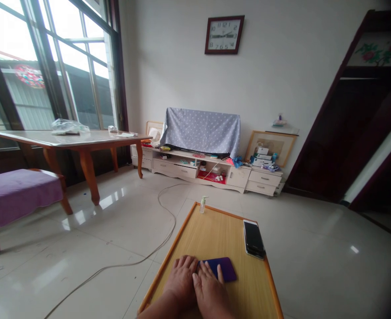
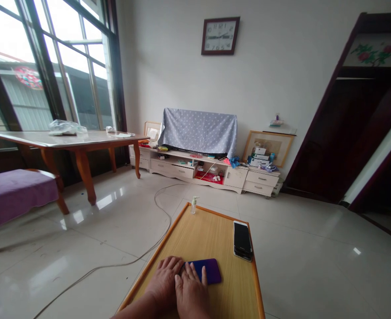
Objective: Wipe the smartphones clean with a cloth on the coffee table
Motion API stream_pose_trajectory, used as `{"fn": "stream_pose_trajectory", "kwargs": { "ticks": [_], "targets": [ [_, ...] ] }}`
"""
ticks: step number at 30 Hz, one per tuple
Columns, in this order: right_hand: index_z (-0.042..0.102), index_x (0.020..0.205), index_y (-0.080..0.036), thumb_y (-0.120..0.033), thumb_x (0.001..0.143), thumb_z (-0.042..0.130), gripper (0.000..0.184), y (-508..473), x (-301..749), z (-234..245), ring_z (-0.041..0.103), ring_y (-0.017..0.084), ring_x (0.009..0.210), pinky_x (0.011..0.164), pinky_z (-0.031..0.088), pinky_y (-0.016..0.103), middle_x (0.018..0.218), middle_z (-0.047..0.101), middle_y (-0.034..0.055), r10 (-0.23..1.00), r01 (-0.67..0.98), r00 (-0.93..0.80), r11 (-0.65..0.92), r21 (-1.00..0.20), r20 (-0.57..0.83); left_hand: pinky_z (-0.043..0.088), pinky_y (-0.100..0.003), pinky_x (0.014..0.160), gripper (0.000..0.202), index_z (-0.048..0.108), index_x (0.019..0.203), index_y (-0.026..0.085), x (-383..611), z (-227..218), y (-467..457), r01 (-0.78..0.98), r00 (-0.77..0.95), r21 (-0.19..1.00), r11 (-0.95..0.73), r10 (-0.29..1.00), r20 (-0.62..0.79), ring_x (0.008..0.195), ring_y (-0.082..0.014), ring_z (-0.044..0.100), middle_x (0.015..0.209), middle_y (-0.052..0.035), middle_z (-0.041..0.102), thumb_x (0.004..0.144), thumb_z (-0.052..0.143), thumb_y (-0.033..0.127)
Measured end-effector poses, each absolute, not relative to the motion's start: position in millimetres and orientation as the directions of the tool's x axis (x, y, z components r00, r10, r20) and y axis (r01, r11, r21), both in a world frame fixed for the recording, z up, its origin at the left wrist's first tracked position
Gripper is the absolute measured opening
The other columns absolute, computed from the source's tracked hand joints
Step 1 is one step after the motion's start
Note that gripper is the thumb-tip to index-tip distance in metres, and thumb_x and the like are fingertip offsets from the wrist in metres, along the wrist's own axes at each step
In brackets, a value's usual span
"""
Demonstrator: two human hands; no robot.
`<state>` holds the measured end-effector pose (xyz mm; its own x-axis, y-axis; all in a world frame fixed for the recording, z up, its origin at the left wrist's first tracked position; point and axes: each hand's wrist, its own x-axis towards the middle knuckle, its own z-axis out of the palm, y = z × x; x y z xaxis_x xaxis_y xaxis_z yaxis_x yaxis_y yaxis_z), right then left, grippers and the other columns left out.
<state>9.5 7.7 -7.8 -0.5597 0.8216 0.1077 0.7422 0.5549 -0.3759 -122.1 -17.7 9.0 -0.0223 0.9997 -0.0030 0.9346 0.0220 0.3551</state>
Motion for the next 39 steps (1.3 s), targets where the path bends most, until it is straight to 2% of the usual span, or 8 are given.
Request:
{"fn": "stream_pose_trajectory", "kwargs": {
  "ticks": [5, 10, 17, 25, 30, 34, 39],
  "targets": [
    [0.052, 0.140, -0.028, -0.046, 0.103, 0.024, 0.050, 7, 15, -20, 0.041, 0.027, 0.138, 0.117, 0.021, 0.060, 0.144, 0.050, 0.0039, 0.809, 0.733, -0.576, 0.574, -0.365, 0.116, 0.023, -0.042, 0.112, 0.059, 0.054, 0.131, 0.027, -122, 8, -18, 0.937, -0.035, 0.348, 0.035, 0.999, -0.005, 0.126, -0.0282, 0.041, 0.136, -0.0070, 0.053, 0.076, 0.051, 0.051],
    [0.058, 0.134, -0.034, -0.052, 0.101, 0.030, 0.047, 5, 25, -41, 0.048, 0.030, 0.132, 0.115, 0.026, 0.060, 0.139, 0.054, 0.0030, 0.825, 0.759, -0.544, 0.563, -0.327, 0.156, 0.024, -0.042, 0.111, 0.061, 0.054, 0.130, 0.025, -124, 6, -17, 0.937, -0.038, 0.349, 0.032, 0.999, 0.011, 0.124, -0.0292, 0.042, 0.134, -0.0079, 0.055, 0.073, 0.053, 0.048],
    [0.056, 0.137, -0.028, -0.050, 0.103, 0.023, 0.052, 19, 17, -21, 0.045, 0.027, 0.135, 0.117, 0.018, 0.058, 0.141, 0.054, 0.0058, 0.850, 0.777, -0.496, 0.526, -0.347, 0.176, 0.027, -0.042, 0.108, 0.052, 0.056, 0.125, 0.029, -120, 12, -20, 0.920, -0.056, 0.391, 0.034, 0.997, 0.044, 0.122, -0.0285, 0.044, 0.131, -0.0064, 0.056, 0.080, 0.045, 0.051],
    [0.057, 0.136, -0.035, -0.055, 0.100, 0.031, 0.048, 6, 41, -55, 0.044, 0.032, 0.135, 0.117, 0.018, 0.062, 0.143, 0.050, 0.0022, 0.863, 0.811, -0.473, 0.504, -0.297, 0.175, 0.027, -0.042, 0.108, 0.060, 0.057, 0.123, 0.027, -125, 3, -17, 0.920, -0.028, 0.392, -0.008, 0.996, 0.086, 0.120, -0.0296, 0.045, 0.129, -0.0069, 0.057, 0.071, 0.055, 0.058],
    [0.056, 0.137, -0.031, -0.052, 0.102, 0.023, 0.052, 18, 39, -35, 0.041, 0.029, 0.137, 0.117, 0.017, 0.061, 0.144, 0.050, 0.0040, 0.869, 0.808, -0.474, 0.494, -0.319, 0.145, 0.026, -0.041, 0.108, 0.056, 0.056, 0.126, 0.028, -121, 5, -19, 0.927, -0.064, 0.373, 0.028, 0.994, 0.085, 0.124, -0.0292, 0.043, 0.132, -0.0063, 0.056, 0.076, 0.049, 0.054],
    [0.055, 0.138, -0.029, -0.050, 0.103, 0.025, 0.051, 28, 40, -25, 0.039, 0.027, 0.139, 0.117, 0.017, 0.059, 0.145, 0.049, 0.0055, 0.882, 0.825, -0.438, 0.471, -0.312, 0.174, 0.026, -0.041, 0.108, 0.056, 0.057, 0.125, 0.029, -118, 3, -19, 0.923, -0.068, 0.385, 0.022, 0.992, 0.106, 0.123, -0.0292, 0.044, 0.131, -0.0062, 0.057, 0.074, 0.051, 0.053],
    [0.056, 0.137, -0.033, -0.054, 0.100, 0.032, 0.049, 19, 55, -59, 0.044, 0.031, 0.135, 0.115, 0.023, 0.061, 0.144, 0.049, 0.0035, 0.885, 0.853, -0.418, 0.460, -0.247, 0.206, 0.025, -0.039, 0.109, 0.061, 0.056, 0.126, 0.029, -121, -2, -16, 0.925, -0.066, 0.380, 0.016, 0.991, 0.120, 0.123, -0.0286, 0.044, 0.131, -0.0048, 0.057, 0.071, 0.056, 0.055]
  ]
}}
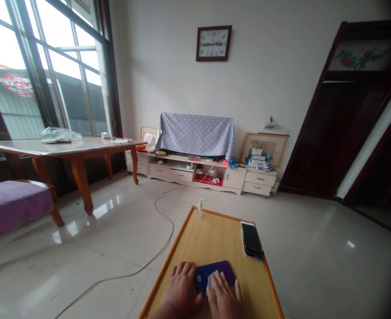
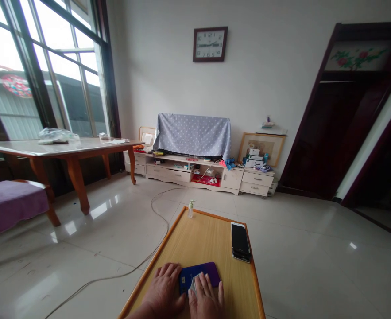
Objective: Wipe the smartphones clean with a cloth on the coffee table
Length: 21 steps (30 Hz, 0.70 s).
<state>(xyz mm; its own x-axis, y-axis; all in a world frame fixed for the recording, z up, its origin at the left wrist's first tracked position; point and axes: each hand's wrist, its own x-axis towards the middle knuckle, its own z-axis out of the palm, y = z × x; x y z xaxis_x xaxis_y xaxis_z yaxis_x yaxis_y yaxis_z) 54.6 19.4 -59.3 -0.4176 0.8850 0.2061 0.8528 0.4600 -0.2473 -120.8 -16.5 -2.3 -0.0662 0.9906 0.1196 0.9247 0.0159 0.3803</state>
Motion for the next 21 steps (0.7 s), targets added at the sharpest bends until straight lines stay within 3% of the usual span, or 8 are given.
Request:
{"fn": "stream_pose_trajectory", "kwargs": {
  "ticks": [4, 11, 21],
  "targets": [
    [0.057, 0.136, -0.033, -0.054, 0.101, 0.030, 0.049, 21, 59, -69, 0.046, 0.031, 0.134, 0.115, 0.021, 0.063, 0.143, 0.049, 0.0030, 0.898, 0.874, -0.389, 0.430, -0.225, 0.208, 0.025, -0.038, 0.108, 0.060, 0.056, 0.125, 0.031, -123, -1, -15, 0.924, -0.061, 0.383, 0.014, 0.992, 0.112, 0.123, -0.0279, 0.044, 0.130, -0.0035, 0.057, 0.070, 0.057, 0.053],
    [0.052, 0.141, -0.027, -0.051, 0.103, 0.023, 0.054, 40, 53, -37, 0.037, 0.027, 0.140, 0.116, 0.019, 0.061, 0.146, 0.047, 0.0049, 0.896, 0.866, -0.409, 0.441, -0.233, 0.174, 0.027, -0.038, 0.107, 0.057, 0.057, 0.122, 0.030, -120, -2, -18, 0.921, -0.071, 0.390, 0.011, 0.988, 0.140, 0.122, -0.0274, 0.045, 0.128, -0.0030, 0.058, 0.069, 0.058, 0.050],
    [0.054, 0.139, -0.032, -0.057, 0.100, 0.026, 0.053, 31, 66, -72, 0.041, 0.032, 0.137, 0.113, 0.024, 0.065, 0.146, 0.047, 0.0038, 0.909, 0.891, -0.384, 0.411, -0.191, 0.164, 0.025, -0.039, 0.109, 0.059, 0.056, 0.124, 0.031, -123, -6, -15, 0.915, -0.080, 0.404, 0.017, 0.987, 0.139, 0.123, -0.0272, 0.044, 0.129, -0.0027, 0.058, 0.069, 0.059, 0.051]
  ]
}}
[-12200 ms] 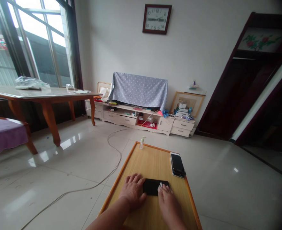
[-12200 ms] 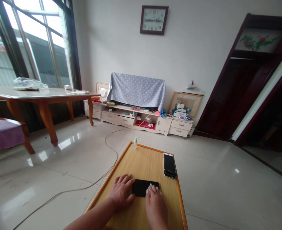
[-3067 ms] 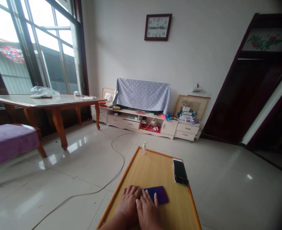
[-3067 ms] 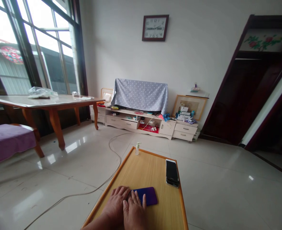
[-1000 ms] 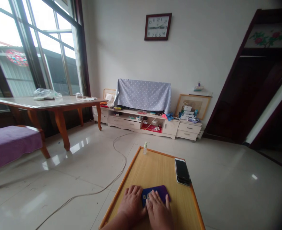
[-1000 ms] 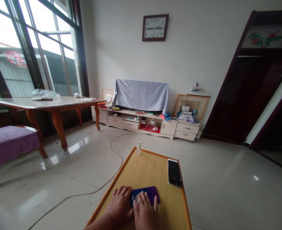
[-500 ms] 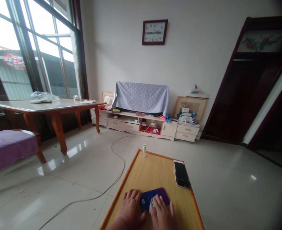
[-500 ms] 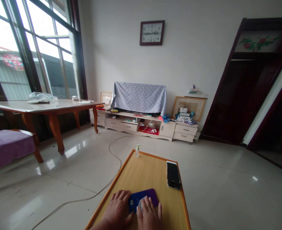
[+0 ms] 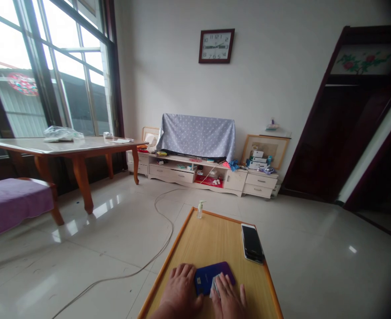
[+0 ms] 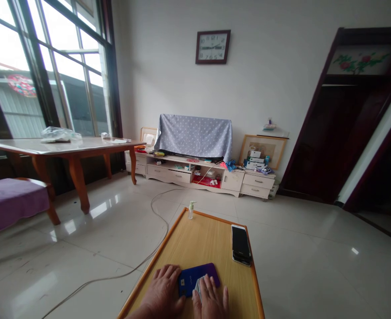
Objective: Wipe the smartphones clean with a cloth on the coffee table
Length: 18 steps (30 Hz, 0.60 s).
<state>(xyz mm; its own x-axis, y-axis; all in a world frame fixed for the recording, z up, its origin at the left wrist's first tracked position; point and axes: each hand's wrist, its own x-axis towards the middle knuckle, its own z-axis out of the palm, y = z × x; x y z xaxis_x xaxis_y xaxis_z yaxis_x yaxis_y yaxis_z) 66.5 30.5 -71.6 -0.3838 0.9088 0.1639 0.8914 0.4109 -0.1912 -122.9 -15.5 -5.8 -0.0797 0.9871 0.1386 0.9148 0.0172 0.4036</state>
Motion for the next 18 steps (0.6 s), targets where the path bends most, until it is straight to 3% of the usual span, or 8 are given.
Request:
{"fn": "stream_pose_trajectory", "kwargs": {
  "ticks": [6, 14, 18],
  "targets": [
    [0.050, 0.142, -0.026, -0.050, 0.103, 0.019, 0.056, 50, 61, -43, 0.033, 0.027, 0.142, 0.116, 0.019, 0.061, 0.149, 0.043, 0.0046, 0.908, 0.884, -0.382, 0.414, -0.219, 0.172, 0.025, -0.040, 0.110, 0.061, 0.057, 0.125, 0.030, -119, -5, -17, 0.907, -0.084, 0.421, 0.017, 0.986, 0.142, 0.123, -0.0288, 0.044, 0.130, -0.0043, 0.059, 0.068, 0.059, 0.050],
    [0.053, 0.139, -0.035, -0.055, 0.100, 0.027, 0.051, 42, 80, -80, 0.040, 0.031, 0.138, 0.114, 0.020, 0.065, 0.148, 0.045, 0.0023, 0.927, 0.908, -0.336, 0.366, -0.205, 0.167, 0.025, -0.040, 0.109, 0.064, 0.056, 0.126, 0.030, -122, -6, -16, 0.915, -0.083, 0.403, 0.029, 0.990, 0.116, 0.123, -0.0286, 0.044, 0.129, -0.0038, 0.058, 0.066, 0.060, 0.053],
    [0.053, 0.140, -0.033, -0.053, 0.101, 0.025, 0.052, 49, 78, -69, 0.039, 0.030, 0.139, 0.115, 0.020, 0.063, 0.148, 0.045, 0.0037, 0.925, 0.898, -0.348, 0.376, -0.228, 0.154, 0.025, -0.040, 0.110, 0.063, 0.056, 0.126, 0.030, -121, -5, -16, 0.912, -0.084, 0.409, 0.030, 0.990, 0.116, 0.123, -0.0284, 0.045, 0.129, -0.0040, 0.058, 0.067, 0.059, 0.051]
  ]
}}
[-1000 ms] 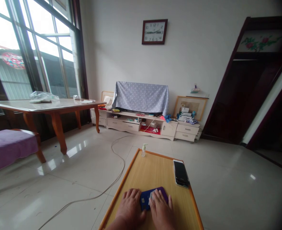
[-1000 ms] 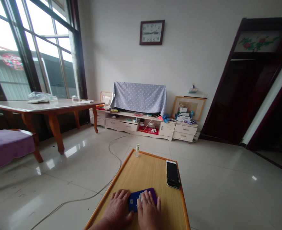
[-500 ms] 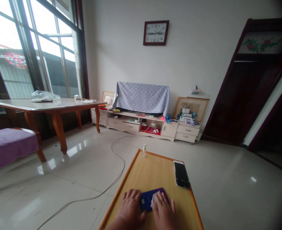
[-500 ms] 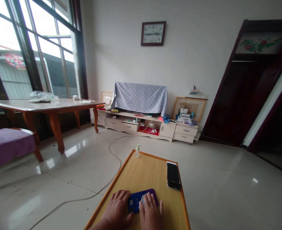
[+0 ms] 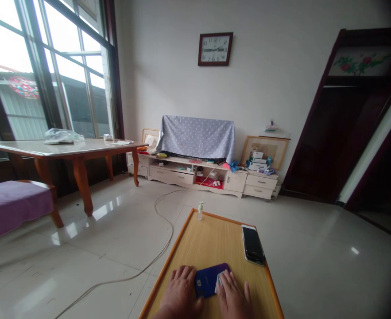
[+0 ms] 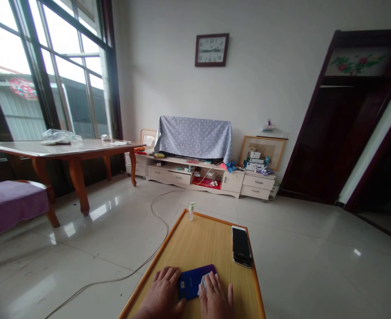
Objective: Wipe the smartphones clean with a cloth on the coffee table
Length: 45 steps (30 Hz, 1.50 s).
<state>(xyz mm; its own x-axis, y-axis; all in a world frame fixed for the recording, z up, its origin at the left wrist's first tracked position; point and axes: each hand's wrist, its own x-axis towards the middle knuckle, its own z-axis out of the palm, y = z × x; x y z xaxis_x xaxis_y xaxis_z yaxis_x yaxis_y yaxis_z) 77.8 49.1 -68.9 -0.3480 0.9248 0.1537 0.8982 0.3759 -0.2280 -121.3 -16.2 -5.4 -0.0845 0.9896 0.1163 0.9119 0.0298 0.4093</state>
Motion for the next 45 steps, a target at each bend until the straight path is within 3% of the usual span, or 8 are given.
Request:
{"fn": "stream_pose_trajectory", "kwargs": {
  "ticks": [18, 25, 28, 33, 36, 38, 41, 45],
  "targets": [
    [0.053, 0.140, -0.022, -0.051, 0.102, 0.023, 0.056, 44, 66, -46, 0.036, 0.030, 0.140, 0.117, 0.015, 0.061, 0.148, 0.045, 0.0093, 0.943, 0.922, -0.296, 0.324, -0.214, 0.151, 0.024, -0.039, 0.110, 0.063, 0.055, 0.128, 0.031, -116, 7, -19, 0.931, -0.084, 0.361, 0.060, 0.995, 0.051, 0.124, -0.0288, 0.043, 0.132, -0.0043, 0.056, 0.069, 0.055, 0.052],
    [0.052, 0.140, -0.033, -0.059, 0.100, 0.026, 0.054, 21, 39, -42, 0.039, 0.030, 0.138, 0.117, 0.019, 0.059, 0.147, 0.045, 0.0032, 0.821, 0.762, -0.558, 0.565, -0.315, 0.121, 0.027, -0.040, 0.107, 0.058, 0.057, 0.125, 0.029, -119, 0, -16, 0.923, -0.066, 0.382, 0.035, 0.996, 0.068, 0.121, -0.0277, 0.045, 0.130, -0.0044, 0.058, 0.073, 0.052, 0.054],
    [0.052, 0.140, -0.034, -0.057, 0.101, 0.023, 0.054, 33, 57, -44, 0.038, 0.029, 0.139, 0.117, 0.016, 0.061, 0.148, 0.044, 0.0021, 0.876, 0.829, -0.468, 0.481, -0.286, 0.118, 0.026, -0.042, 0.109, 0.060, 0.057, 0.126, 0.029, -118, -1, -16, 0.920, -0.081, 0.390, 0.041, 0.993, 0.087, 0.123, -0.0290, 0.044, 0.131, -0.0048, 0.058, 0.071, 0.054, 0.054],
    [0.050, 0.142, -0.022, -0.054, 0.101, 0.025, 0.057, 53, 71, -51, 0.036, 0.032, 0.140, 0.116, 0.017, 0.063, 0.149, 0.043, 0.0097, 0.953, 0.940, -0.255, 0.284, -0.188, 0.163, 0.025, -0.043, 0.110, 0.064, 0.056, 0.128, 0.030, -116, 4, -18, 0.920, -0.091, 0.387, 0.057, 0.993, 0.072, 0.123, -0.0304, 0.044, 0.130, -0.0058, 0.057, 0.068, 0.057, 0.053],
    [0.054, 0.140, -0.020, -0.057, 0.100, 0.029, 0.060, 41, 49, -55, 0.037, 0.034, 0.139, 0.116, 0.025, 0.058, 0.148, 0.044, 0.0107, 0.917, 0.895, -0.356, 0.390, -0.214, 0.181, 0.026, -0.041, 0.109, 0.060, 0.056, 0.126, 0.029, -116, 4, -17, 0.926, -0.085, 0.374, 0.054, 0.994, 0.066, 0.122, -0.0292, 0.045, 0.129, -0.0058, 0.058, 0.071, 0.053, 0.053],
    [0.056, 0.137, -0.028, -0.058, 0.099, 0.031, 0.055, 28, 33, -56, 0.040, 0.031, 0.138, 0.115, 0.031, 0.051, 0.146, 0.046, 0.0057, 0.856, 0.810, -0.480, 0.517, -0.277, 0.193, 0.025, -0.040, 0.110, 0.060, 0.055, 0.129, 0.029, -117, 4, -16, 0.932, -0.078, 0.358, 0.063, 0.997, 0.027, 0.125, -0.0283, 0.043, 0.133, -0.0054, 0.056, 0.074, 0.050, 0.053],
    [0.057, 0.136, -0.035, -0.054, 0.101, 0.029, 0.048, 19, 25, -51, 0.041, 0.029, 0.138, 0.117, 0.025, 0.053, 0.145, 0.048, 0.0009, 0.813, 0.739, -0.553, 0.580, -0.342, 0.184, 0.024, -0.040, 0.110, 0.062, 0.053, 0.132, 0.027, -117, 4, -15, 0.936, -0.079, 0.343, 0.080, 0.997, -0.017, 0.128, -0.0281, 0.042, 0.138, -0.0054, 0.053, 0.076, 0.047, 0.052],
    [0.054, 0.139, -0.031, -0.054, 0.102, 0.024, 0.053, 35, 45, -43, 0.037, 0.029, 0.140, 0.117, 0.016, 0.060, 0.146, 0.048, 0.0032, 0.892, 0.836, -0.427, 0.452, -0.310, 0.150, 0.027, -0.040, 0.108, 0.056, 0.057, 0.125, 0.029, -114, 8, -17, 0.934, -0.095, 0.350, 0.074, 0.995, 0.044, 0.122, -0.0286, 0.045, 0.130, -0.0061, 0.058, 0.075, 0.049, 0.054]
  ]
}}
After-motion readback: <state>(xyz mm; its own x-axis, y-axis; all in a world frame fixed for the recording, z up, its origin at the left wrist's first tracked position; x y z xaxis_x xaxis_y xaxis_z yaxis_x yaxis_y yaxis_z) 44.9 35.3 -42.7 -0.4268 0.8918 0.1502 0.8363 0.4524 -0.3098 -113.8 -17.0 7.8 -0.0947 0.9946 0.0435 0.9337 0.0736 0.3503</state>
